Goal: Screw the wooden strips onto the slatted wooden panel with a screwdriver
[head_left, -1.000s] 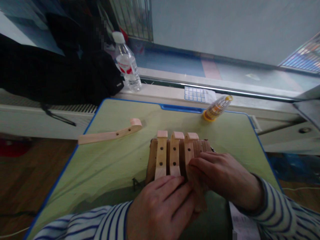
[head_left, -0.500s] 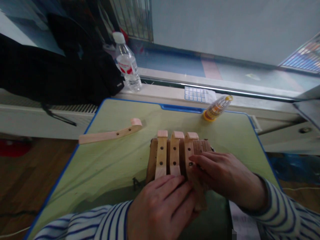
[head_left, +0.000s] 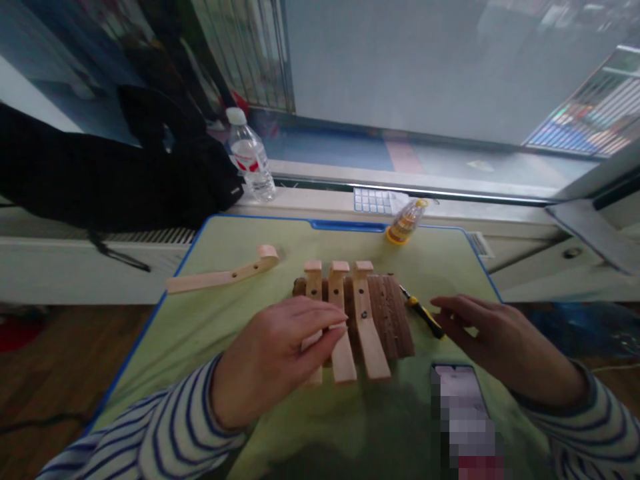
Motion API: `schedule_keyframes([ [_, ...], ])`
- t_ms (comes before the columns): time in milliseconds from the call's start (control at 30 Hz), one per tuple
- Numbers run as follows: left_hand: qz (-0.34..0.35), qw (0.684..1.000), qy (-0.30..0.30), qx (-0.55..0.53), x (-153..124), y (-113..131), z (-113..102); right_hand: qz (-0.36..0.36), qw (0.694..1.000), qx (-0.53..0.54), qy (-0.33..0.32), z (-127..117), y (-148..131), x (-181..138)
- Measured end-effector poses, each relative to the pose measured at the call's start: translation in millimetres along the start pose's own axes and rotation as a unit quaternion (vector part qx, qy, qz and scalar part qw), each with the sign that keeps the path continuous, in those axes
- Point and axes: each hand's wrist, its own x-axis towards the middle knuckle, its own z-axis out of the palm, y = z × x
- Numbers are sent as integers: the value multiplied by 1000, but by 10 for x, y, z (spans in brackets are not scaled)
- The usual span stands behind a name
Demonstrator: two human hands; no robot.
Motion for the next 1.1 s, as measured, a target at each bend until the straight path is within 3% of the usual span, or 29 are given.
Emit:
schedule_keyframes([
  [133, 0, 999, -31, 9, 59, -198, 40, 52, 999, -7, 8, 30, 225, -195],
  [267, 18, 998, -45, 27, 98, -263, 111, 66, 997, -23, -27, 124, 344, -297],
  [633, 59, 993, -72, 66, 256, -367, 256, 85, 993, -34, -68, 450, 328, -219],
  [1100, 121, 986, -115, 28, 297, -498, 290, 101, 990, -54, -87, 478, 293, -129],
])
